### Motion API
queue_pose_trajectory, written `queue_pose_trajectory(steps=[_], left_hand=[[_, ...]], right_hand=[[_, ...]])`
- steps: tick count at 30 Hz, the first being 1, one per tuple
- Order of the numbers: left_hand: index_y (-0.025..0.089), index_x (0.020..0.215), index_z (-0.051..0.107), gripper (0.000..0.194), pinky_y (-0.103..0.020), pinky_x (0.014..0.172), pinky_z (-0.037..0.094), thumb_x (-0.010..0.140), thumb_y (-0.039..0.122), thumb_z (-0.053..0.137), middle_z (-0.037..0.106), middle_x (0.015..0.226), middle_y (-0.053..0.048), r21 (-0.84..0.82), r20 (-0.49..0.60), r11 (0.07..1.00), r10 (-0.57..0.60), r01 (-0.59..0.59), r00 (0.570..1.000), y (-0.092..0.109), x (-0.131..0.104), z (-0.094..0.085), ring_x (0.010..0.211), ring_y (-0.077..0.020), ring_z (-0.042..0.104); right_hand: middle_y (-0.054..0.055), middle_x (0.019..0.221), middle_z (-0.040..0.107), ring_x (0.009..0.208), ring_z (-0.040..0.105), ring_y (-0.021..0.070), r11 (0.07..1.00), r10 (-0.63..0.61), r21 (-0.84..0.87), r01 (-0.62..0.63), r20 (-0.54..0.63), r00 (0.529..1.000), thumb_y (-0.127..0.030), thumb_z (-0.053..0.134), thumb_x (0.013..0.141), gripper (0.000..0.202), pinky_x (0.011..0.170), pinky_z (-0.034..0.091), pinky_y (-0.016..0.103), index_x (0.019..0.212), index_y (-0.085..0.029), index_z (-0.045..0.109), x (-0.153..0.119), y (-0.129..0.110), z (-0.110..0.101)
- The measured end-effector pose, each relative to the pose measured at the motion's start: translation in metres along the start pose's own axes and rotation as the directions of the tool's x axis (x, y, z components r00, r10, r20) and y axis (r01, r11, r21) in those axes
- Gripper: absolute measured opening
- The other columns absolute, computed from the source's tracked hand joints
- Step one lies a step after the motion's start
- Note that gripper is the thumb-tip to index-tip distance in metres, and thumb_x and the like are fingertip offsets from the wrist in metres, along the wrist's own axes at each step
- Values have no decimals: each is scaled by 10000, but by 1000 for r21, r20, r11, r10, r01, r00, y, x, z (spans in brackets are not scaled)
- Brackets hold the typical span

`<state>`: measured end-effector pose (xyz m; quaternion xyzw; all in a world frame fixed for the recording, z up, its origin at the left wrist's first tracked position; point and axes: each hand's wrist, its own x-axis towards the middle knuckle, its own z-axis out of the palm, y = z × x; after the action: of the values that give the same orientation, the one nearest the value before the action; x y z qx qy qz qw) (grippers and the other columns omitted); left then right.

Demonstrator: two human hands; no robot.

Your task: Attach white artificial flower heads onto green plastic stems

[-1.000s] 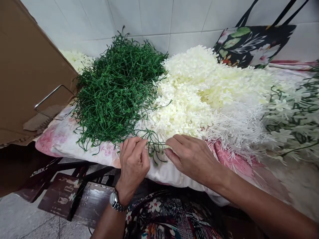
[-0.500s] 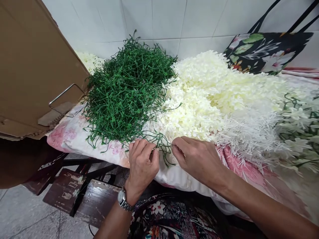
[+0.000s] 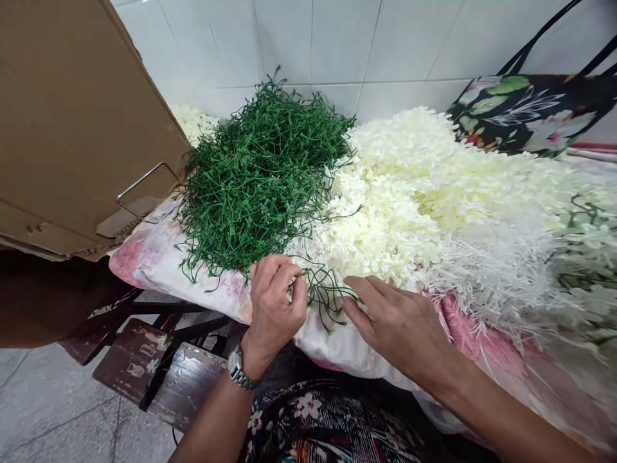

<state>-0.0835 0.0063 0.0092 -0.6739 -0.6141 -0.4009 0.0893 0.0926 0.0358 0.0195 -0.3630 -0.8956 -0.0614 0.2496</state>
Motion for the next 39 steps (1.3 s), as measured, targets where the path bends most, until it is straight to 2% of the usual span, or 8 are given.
queue_pose_trajectory(steps=[4,7,11,14,22,27,32,39], left_hand=[[174,743,559,144,-333,689,418,770,46,500,558,739,-30,-191,3,981,-5,5,1000,3,11,-17,750,-173,535],[186,742,576,149,-311,659,434,777,59,507,561,709,-16,-394,67,919,-13,39,998,10,21,-31,717,-159,535],[194,739,604,147,-282,626,444,764,67,532,565,700,-14,-595,174,791,-51,146,983,17,26,-41,695,-150,535],[192,739,595,138,-266,621,442,759,74,526,551,683,-7,-679,248,695,-84,235,965,22,23,-41,679,-143,527],[182,754,562,48,-240,622,431,759,135,553,558,689,1,-677,409,604,-167,421,897,38,13,-31,669,-132,524],[175,723,562,54,-236,628,438,711,130,589,568,679,8,-653,434,608,-190,452,881,47,11,-28,658,-128,527],[170,621,533,110,-226,571,415,714,116,553,528,598,20,-580,446,658,-238,481,863,51,12,-25,595,-116,494],[170,667,545,143,-214,559,398,771,100,476,530,619,19,-557,447,682,-233,473,864,50,5,-24,592,-108,490]], right_hand=[[66,814,630,636,567,137,960,21,279,2,-79,997,-197,495,861,238,549,445,252,1073,-117,566,13,-3,-12],[91,966,616,819,589,161,819,21,573,19,-63,998,-176,503,842,295,677,509,288,1135,-148,518,29,-8,-17],[72,918,631,868,595,153,631,1,774,38,-50,999,-146,517,832,161,737,515,296,978,-166,580,41,-12,-18],[35,773,626,730,592,122,588,41,809,15,-49,998,-133,517,822,73,653,500,254,831,-163,583,38,-12,-18],[4,721,630,643,598,110,686,143,726,-43,-76,987,-141,482,811,89,580,494,220,846,-183,553,21,-8,-19],[28,699,639,612,600,121,819,44,571,61,-169,985,-108,433,818,134,546,487,227,878,-165,539,15,-10,-20],[29,646,635,565,595,126,909,-50,405,100,-133,990,-67,353,817,211,523,490,241,860,-153,541,11,-13,-21],[35,669,586,587,557,124,885,-8,465,23,-34,999,-103,372,877,171,524,459,237,844,-149,533,5,-13,-19]])
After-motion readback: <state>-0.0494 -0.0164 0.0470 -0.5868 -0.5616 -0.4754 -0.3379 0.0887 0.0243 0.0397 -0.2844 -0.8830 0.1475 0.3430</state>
